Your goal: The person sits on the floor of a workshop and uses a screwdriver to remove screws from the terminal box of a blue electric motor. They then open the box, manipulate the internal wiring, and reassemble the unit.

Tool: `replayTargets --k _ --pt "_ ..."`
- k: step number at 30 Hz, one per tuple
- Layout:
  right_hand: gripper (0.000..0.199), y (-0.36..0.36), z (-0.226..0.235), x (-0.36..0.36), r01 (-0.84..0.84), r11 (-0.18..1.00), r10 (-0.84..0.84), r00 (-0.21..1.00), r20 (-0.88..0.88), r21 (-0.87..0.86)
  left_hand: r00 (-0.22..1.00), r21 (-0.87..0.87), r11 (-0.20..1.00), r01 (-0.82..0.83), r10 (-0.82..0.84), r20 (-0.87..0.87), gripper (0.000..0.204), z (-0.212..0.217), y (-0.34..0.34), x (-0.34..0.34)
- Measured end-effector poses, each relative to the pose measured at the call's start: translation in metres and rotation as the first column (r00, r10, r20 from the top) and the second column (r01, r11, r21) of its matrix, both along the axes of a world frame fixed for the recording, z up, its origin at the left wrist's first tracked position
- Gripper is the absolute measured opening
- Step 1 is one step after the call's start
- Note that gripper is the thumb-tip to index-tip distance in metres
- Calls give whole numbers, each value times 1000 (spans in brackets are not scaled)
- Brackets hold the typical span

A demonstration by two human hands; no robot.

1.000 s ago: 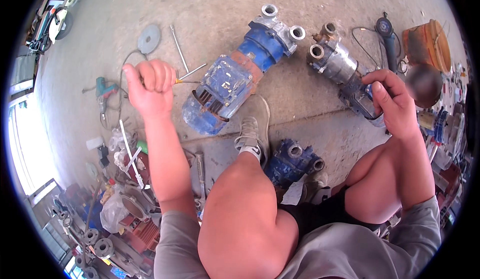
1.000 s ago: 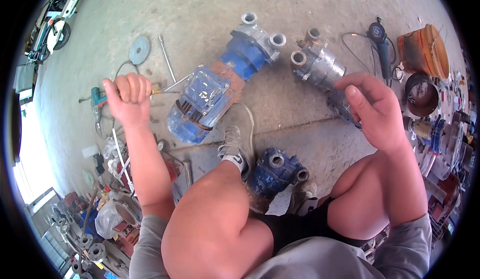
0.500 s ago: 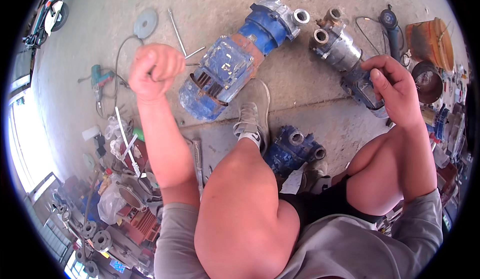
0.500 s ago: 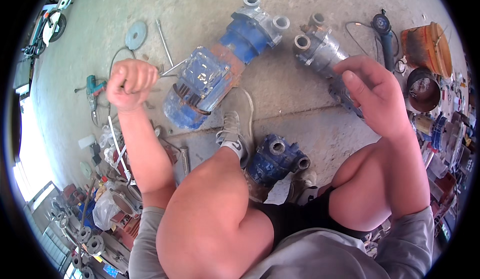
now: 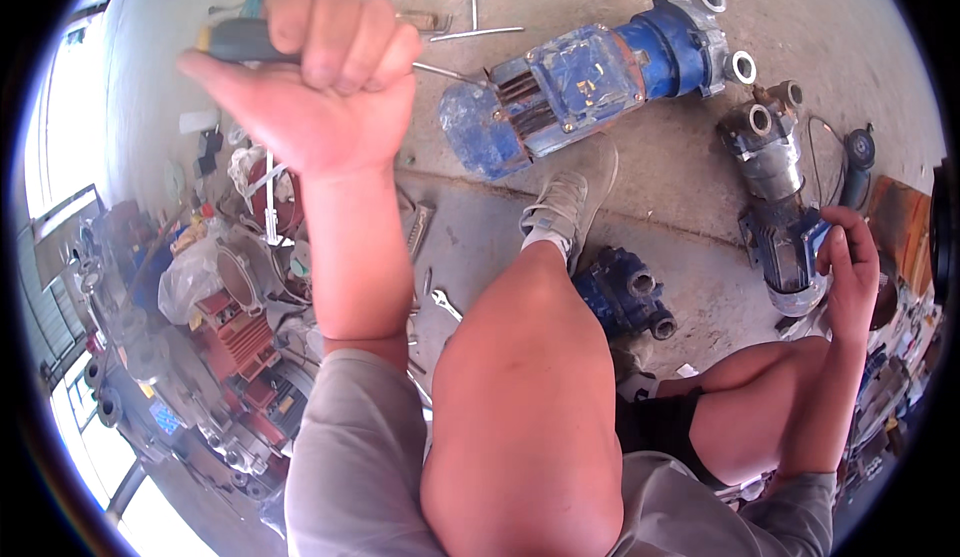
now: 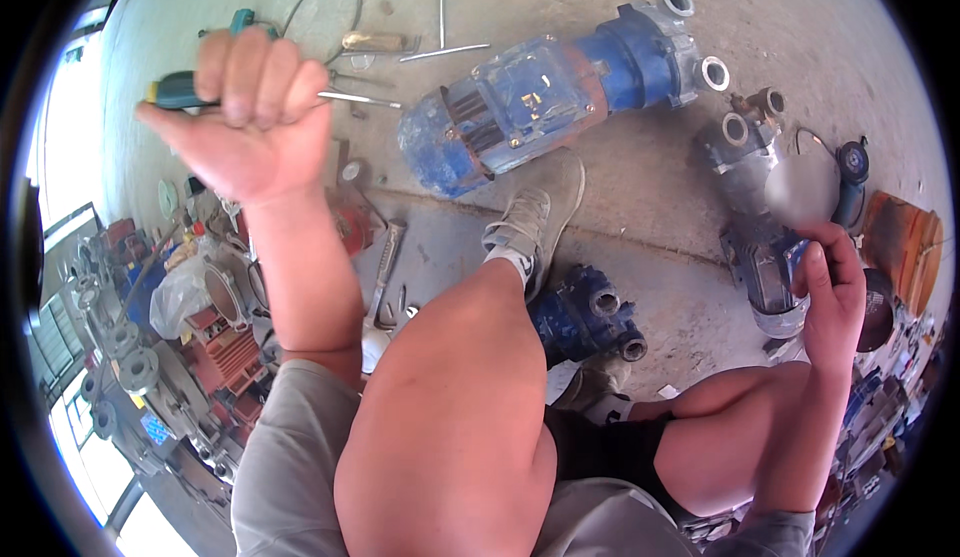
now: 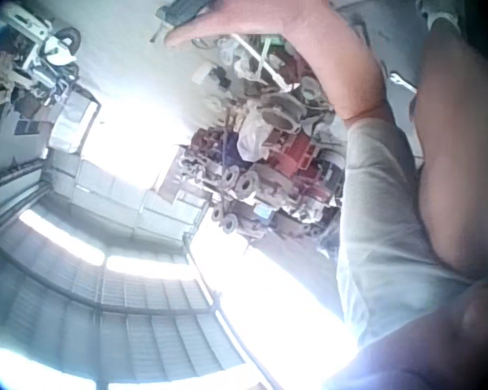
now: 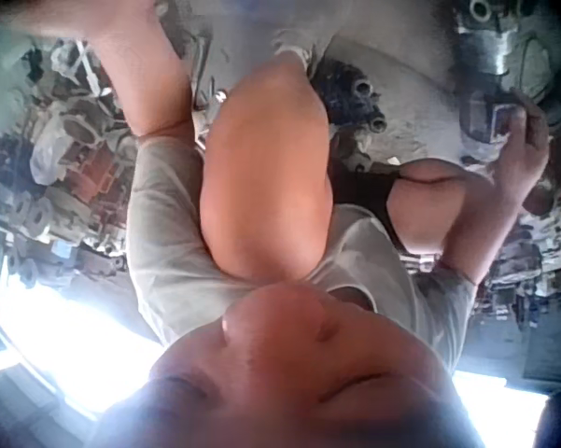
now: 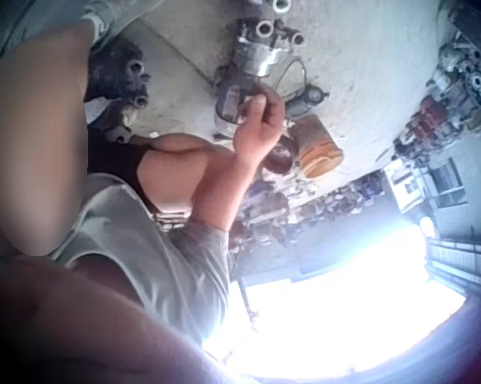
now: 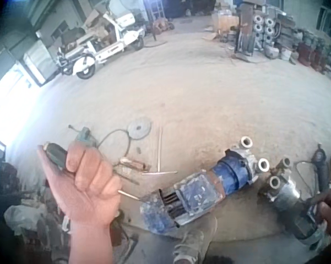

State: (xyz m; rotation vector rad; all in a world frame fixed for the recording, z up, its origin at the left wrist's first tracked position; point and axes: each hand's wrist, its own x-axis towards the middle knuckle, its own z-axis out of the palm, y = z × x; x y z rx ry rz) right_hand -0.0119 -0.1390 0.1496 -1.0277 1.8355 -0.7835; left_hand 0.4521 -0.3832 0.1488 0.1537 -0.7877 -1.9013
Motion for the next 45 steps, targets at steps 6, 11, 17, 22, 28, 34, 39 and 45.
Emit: replayTargets --k 6,11,17,22,28,34,39,45 --pt "59 -18 8 54 -239 966 241 970 11 -95 969 35 968 247 -247 -8 75 -10 54 -79" --pt "67 -24 5 98 -405 914 393 876 279 -18 890 372 848 378 -444 109 55 -31 106 -143" --pt "36 -22 39 117 -470 810 146 742 655 352 762 87 867 491 -475 440 35 -22 103 -179" --pt "33 -19 36 88 -331 943 292 874 389 38 606 -241 958 158 98 789 46 -52 56 -173" --pt "28 -47 22 -54 46 990 -98 906 -411 -134 -294 -523 536 663 829 476 64 -126 28 -158" --pt "26 56 -107 -170 227 957 -289 751 -594 -180 -293 -532 567 629 807 513 63 -137 33 -175" --pt "29 75 -168 -163 663 713 -702 671 -238 -229 -285 -530 597 603 781 556 56 -139 31 -177" --pt "32 64 -160 -159 643 753 -637 659 -399 -140 -316 -520 558 647 817 482 49 -138 30 -178"
